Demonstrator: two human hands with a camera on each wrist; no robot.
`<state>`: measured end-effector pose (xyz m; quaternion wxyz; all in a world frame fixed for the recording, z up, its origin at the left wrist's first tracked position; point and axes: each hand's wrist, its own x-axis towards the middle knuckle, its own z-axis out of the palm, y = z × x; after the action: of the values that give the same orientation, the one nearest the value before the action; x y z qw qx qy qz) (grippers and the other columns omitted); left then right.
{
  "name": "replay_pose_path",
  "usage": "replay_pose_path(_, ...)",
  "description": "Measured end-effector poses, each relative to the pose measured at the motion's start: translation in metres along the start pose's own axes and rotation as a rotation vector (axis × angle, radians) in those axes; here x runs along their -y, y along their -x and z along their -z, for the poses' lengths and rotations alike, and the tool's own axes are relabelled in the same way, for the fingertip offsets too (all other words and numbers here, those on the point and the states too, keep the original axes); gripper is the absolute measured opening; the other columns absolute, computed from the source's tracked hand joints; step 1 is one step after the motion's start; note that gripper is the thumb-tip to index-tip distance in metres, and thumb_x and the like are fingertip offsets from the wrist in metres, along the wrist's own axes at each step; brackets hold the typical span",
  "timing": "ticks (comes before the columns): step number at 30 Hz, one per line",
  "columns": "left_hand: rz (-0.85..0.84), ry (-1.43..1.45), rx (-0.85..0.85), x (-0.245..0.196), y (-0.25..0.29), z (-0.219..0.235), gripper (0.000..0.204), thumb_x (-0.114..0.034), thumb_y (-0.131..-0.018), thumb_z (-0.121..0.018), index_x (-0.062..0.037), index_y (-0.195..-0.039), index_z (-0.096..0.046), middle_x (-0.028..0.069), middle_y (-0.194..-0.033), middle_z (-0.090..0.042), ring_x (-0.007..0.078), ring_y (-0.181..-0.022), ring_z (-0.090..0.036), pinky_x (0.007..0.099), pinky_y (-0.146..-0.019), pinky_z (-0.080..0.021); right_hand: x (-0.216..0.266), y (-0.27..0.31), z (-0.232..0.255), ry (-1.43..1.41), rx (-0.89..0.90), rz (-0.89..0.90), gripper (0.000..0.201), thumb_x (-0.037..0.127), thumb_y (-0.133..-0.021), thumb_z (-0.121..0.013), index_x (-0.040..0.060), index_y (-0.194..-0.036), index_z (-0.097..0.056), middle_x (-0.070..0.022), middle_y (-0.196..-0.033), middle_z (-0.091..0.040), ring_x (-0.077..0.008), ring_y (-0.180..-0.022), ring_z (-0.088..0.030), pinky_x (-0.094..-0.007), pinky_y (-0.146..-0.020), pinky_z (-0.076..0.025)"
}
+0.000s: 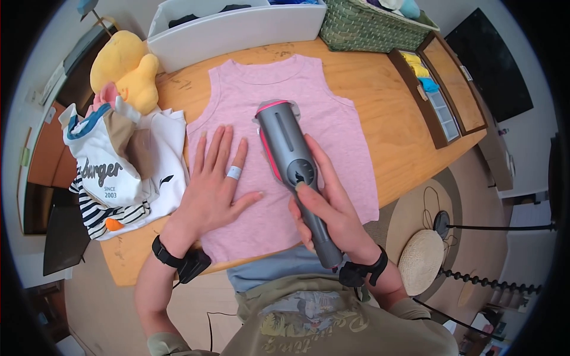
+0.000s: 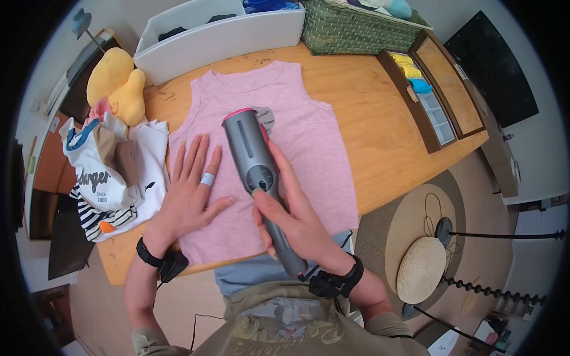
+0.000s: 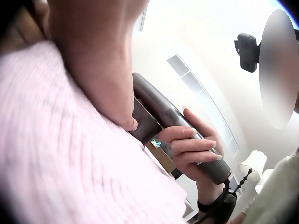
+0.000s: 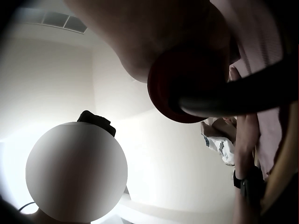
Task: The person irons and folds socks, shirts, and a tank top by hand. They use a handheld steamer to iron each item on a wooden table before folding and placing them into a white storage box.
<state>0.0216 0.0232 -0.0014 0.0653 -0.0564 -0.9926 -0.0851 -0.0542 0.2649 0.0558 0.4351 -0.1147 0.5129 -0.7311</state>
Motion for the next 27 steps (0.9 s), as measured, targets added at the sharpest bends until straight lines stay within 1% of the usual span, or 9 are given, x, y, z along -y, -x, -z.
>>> replay_pose_path(4,0.005,-0.002,0.004,-0.001,-0.001,0.0,0.095,-0.058,-0.096,-0.063,0.0014,-0.163,-0.03,0.0317,-0.169,-0.02,0.0445,-0.16,-0.014,0.0591,-0.129,-0.01,0.001,-0.001,0.009,-0.035,-0.034,0.007,0.076,0.02,-0.11,-0.052,0.0281,-0.17,-0.006,-0.0096,-0.084,-0.06,-0.0119,-0.05,-0.058,-0.0261,-0.043,-0.048)
replay_pose_path(7,0.017,-0.018,0.022,0.0,0.0,0.0,0.096,-0.055,-0.095,-0.065,-0.0032,-0.166,-0.025,0.0286,-0.171,-0.017,0.0437,-0.161,-0.013,0.0549,-0.13,-0.008,0.007,0.002,0.016,-0.013,-0.118,0.039,0.073,0.021,-0.11,-0.053,0.0253,-0.17,-0.011,-0.0099,-0.083,-0.06,-0.012,-0.05,-0.058,-0.0256,-0.041,-0.047)
replay_pose_path(9,0.018,-0.016,0.026,0.0,0.0,0.0,0.096,-0.054,-0.095,-0.065,-0.0032,-0.166,-0.025,0.0286,-0.172,-0.016,0.0439,-0.161,-0.012,0.0549,-0.13,-0.008,0.008,0.003,0.024,-0.016,-0.173,0.07,0.071,0.022,-0.11,-0.052,0.0234,-0.169,-0.013,-0.0101,-0.083,-0.06,-0.0115,-0.05,-0.056,-0.0255,-0.04,-0.046)
replay_pose_path(12,0.019,-0.015,0.026,0.0,0.0,0.0,0.096,-0.054,-0.095,-0.065,-0.003,-0.166,-0.026,0.0286,-0.172,-0.016,0.0441,-0.161,-0.012,0.055,-0.13,-0.008,0.009,0.003,0.039,-0.038,-0.219,0.138,0.07,0.023,-0.111,-0.051,0.0238,-0.169,-0.013,-0.01,-0.083,-0.06,-0.0108,-0.049,-0.055,-0.0253,-0.04,-0.046)
replay_pose_path(13,0.02,-0.016,0.027,0.0,0.0,0.0,0.096,-0.054,-0.095,-0.065,-0.0029,-0.166,-0.026,0.0287,-0.172,-0.016,0.0441,-0.161,-0.012,0.0551,-0.13,-0.008,0.01,0.003,0.044,-0.002,-0.253,0.161,0.068,0.023,-0.111,-0.049,0.0239,-0.169,-0.014,-0.0098,-0.083,-0.059,-0.0102,-0.049,-0.054,-0.0247,-0.04,-0.046)
replay_pose_path(16,0.018,-0.017,0.03,-0.001,0.0,0.001,0.095,-0.053,-0.095,-0.065,-0.0026,-0.166,-0.026,0.0286,-0.172,-0.016,0.0441,-0.161,-0.012,0.0553,-0.13,-0.008,0.018,0.006,0.053,-0.056,-0.328,0.184,0.065,0.022,-0.112,-0.047,0.0242,-0.169,-0.016,-0.0102,-0.083,-0.059,-0.01,-0.049,-0.053,-0.0245,-0.04,-0.045)
replay_pose_path(17,0.018,-0.014,0.03,-0.001,0.0,0.001,0.095,-0.053,-0.095,-0.065,-0.0025,-0.166,-0.026,0.0285,-0.172,-0.016,0.044,-0.161,-0.012,0.0554,-0.13,-0.008,0.019,0.007,0.061,-0.078,-0.323,0.192,0.068,0.024,-0.112,-0.049,0.0284,-0.169,-0.012,-0.0096,-0.082,-0.059,-0.0116,-0.051,-0.056,-0.0265,-0.038,-0.045)
replay_pose_path(22,0.02,0.0,0.032,-0.001,-0.001,0.002,0.094,-0.052,-0.095,-0.066,-0.0019,-0.165,-0.027,0.0287,-0.172,-0.017,0.0435,-0.161,-0.013,0.0557,-0.13,-0.009,0.024,0.013,0.078,-0.071,-0.345,0.231,0.067,0.024,-0.112,-0.048,0.026,-0.169,-0.013,-0.0099,-0.082,-0.058,-0.0124,-0.05,-0.055,-0.027,-0.038,-0.045)
replay_pose_path(27,0.017,0.004,0.024,-0.001,-0.003,0.002,0.094,-0.05,-0.095,-0.067,-0.0007,-0.164,-0.029,0.0291,-0.171,-0.019,0.0438,-0.16,-0.016,0.0562,-0.13,-0.01,0.028,0.015,0.078,-0.05,-0.351,0.22,0.069,0.024,-0.111,-0.051,0.0256,-0.169,-0.013,-0.0105,-0.081,-0.059,-0.013,-0.049,-0.055,-0.0272,-0.039,-0.045)
